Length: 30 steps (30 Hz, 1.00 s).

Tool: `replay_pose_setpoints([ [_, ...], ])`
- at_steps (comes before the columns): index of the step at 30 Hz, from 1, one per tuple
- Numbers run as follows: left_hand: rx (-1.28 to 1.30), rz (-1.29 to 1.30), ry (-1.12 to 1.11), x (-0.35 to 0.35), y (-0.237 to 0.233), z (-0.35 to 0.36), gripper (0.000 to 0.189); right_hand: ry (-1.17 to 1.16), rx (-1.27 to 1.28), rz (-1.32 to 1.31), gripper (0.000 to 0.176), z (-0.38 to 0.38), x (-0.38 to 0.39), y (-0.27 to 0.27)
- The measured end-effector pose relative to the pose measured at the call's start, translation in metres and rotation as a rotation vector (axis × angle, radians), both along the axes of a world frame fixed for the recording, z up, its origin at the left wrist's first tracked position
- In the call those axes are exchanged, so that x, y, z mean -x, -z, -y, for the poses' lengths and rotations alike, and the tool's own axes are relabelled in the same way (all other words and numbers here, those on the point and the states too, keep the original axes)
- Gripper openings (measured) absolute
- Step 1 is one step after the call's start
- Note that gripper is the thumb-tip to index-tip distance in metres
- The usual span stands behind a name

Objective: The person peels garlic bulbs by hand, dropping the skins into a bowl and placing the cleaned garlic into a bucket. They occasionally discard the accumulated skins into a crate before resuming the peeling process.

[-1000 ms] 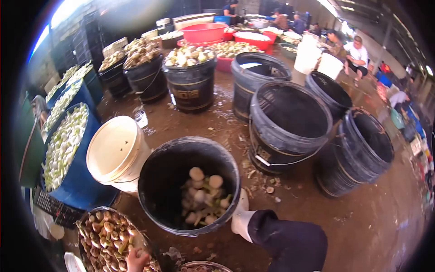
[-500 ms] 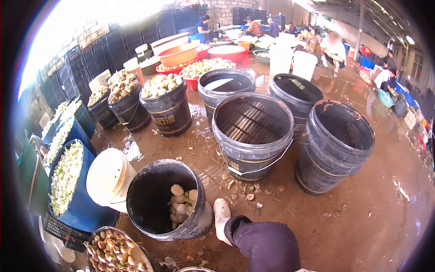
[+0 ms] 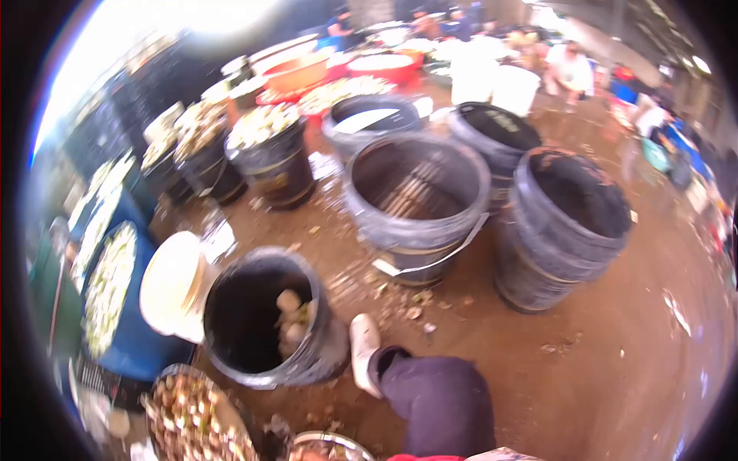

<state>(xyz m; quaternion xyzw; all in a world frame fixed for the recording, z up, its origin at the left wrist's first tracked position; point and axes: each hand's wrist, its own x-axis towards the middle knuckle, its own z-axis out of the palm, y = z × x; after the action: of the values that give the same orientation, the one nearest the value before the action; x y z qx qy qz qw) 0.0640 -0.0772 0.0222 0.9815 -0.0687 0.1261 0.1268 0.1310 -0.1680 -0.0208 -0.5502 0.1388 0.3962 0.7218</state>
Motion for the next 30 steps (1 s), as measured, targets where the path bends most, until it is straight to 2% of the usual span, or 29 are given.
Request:
replay_pose_setpoints([
  [2, 1.837, -0.443, -0.473, -0.004, 0.045, -0.031, 0.044, -0.08, -0.077, -0.183, 0.017, -0.001, 0.006, -0.004],
  [3, 1.723, -0.334, -0.527, 0.0, 0.018, -0.018, 0.044, 0.18, -0.257, 0.122, 0.03, -0.048, 0.028, 0.079],
  [4, 1.592, -0.236, -0.585, -0.001, -0.01, -0.009, 0.045, 0.153, -0.431, 0.121, 0.034, -0.026, 0.025, 0.057],
  [5, 1.879, -0.254, -0.581, 0.01, 0.006, -0.033, 0.043, 0.02, -0.349, -0.039, 0.033, -0.013, 0.013, 0.031],
  [6, 2.162, -0.245, -0.542, 0.018, 0.03, -0.064, 0.044, 0.092, -0.461, 0.612, 0.032, -0.015, 0.014, 0.053],
  [8, 2.147, -0.224, -0.452, 0.029, 0.034, -0.079, 0.044, 0.012, -0.614, 0.084, 0.034, -0.018, 0.01, 0.036],
  [10, 2.24, -0.162, -0.513, 0.027, 0.007, -0.067, 0.044, -0.124, -0.455, 0.357, 0.034, -0.006, 0.001, 0.012],
  [12, 2.233, -0.131, -0.57, 0.034, -0.001, -0.067, 0.043, -0.24, -0.261, 0.176, 0.035, -0.004, -0.004, 0.0],
  [13, 2.186, -0.092, -0.529, 0.037, -0.003, -0.067, 0.043, -0.243, -0.203, 0.347, 0.038, -0.014, 0.004, 0.03],
  [14, 2.138, -0.06, -0.485, 0.039, -0.007, -0.066, 0.043, -0.226, -0.311, 0.17, 0.043, -0.014, 0.0, 0.012],
  [16, 2.069, -0.068, -0.436, 0.046, 0.0, -0.07, 0.044, -0.224, -0.295, 0.163, 0.05, -0.014, 0.003, -0.007],
  [17, 2.034, -0.097, -0.449, 0.049, 0.003, -0.07, 0.046, -0.288, -0.293, 0.022, 0.054, -0.012, 0.0, -0.021],
  [18, 1.997, -0.128, -0.459, 0.051, 0.006, -0.069, 0.048, -0.296, -0.287, 0.023, 0.054, -0.018, 0.005, -0.011],
  [20, 1.599, -0.19, -0.637, 0.056, 0.013, -0.059, 0.056, -0.337, -0.021, 0.382, 0.052, -0.034, 0.021, 0.009],
  [21, 1.207, -0.176, -0.601, 0.059, 0.021, -0.058, 0.069, -0.233, -0.065, 0.388, 0.051, -0.036, 0.027, 0.01],
  [22, 0.815, -0.16, -0.555, 0.061, 0.028, -0.058, 0.083, -0.236, -0.063, 0.391, 0.051, -0.036, 0.03, 0.01],
  [24, 0.308, -0.117, -0.501, 0.056, 0.018, -0.051, 0.09, -0.201, 0.098, 0.424, 0.049, -0.036, 0.033, 0.001],
  [28, 0.244, -0.19, -0.516, 0.056, 0.026, -0.05, 0.089, -0.144, 0.117, 0.324, 0.05, -0.046, 0.046, 0.033],
  [29, 0.298, -0.221, -0.506, 0.056, 0.025, -0.055, 0.09, -0.158, 0.165, 0.449, 0.05, -0.043, 0.047, 0.032],
  [30, 0.352, -0.251, -0.497, 0.051, 0.016, -0.057, 0.091, -0.163, 0.165, 0.451, 0.05, -0.038, 0.043, 0.018],
])
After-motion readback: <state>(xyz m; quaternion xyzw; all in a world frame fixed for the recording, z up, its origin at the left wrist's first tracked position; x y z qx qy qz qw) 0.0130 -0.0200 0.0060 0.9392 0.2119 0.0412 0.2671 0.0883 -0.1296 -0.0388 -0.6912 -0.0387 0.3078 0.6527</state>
